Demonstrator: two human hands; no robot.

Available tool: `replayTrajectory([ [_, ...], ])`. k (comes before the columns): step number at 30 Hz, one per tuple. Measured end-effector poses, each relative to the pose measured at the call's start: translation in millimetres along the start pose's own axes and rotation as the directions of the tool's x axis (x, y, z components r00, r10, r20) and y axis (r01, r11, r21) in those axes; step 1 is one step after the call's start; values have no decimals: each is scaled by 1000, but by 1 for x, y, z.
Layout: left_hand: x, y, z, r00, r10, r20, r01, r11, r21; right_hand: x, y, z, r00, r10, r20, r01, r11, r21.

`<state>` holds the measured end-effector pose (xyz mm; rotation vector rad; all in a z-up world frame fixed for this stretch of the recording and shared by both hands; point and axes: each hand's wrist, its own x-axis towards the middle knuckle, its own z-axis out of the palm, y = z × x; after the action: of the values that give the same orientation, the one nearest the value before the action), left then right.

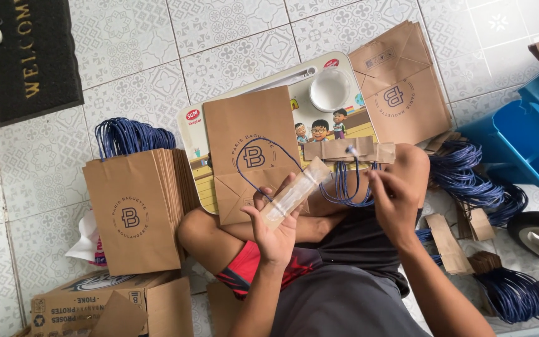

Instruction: The person sits on the floor and assembles brown paper bags by applying glue to the handle tabs and attaching blue rope handles. They fold the bag flaps and press the seams to secure the handles.

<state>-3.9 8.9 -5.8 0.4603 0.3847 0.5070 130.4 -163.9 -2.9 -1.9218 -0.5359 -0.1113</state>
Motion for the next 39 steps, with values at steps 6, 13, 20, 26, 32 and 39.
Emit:
replayTrajectory([
  [6,2,7,-18,996,4,-85,-8,999,-40,45,63,18,998,38,41,-27,974,-226],
  [13,3,20,-27,991,36,-129,-48,995,-91,117,54,44,981,121,150,-86,972,-219],
  [20,7,17,-44,982,-7,-187,-16,992,-121,83,9,51,935,256,243,-142,903,-405],
  [26,12,4,-35,985,-19,-170,2,995,-104,-15,58,77,735,384,559,-544,826,147],
  [32,-3,33,10,974,7,-226,31,986,165,-47,35,106,674,312,670,-722,469,508],
  [39,-6,31,-9,975,-14,-223,65,972,226,-45,54,110,728,127,674,-656,412,632],
])
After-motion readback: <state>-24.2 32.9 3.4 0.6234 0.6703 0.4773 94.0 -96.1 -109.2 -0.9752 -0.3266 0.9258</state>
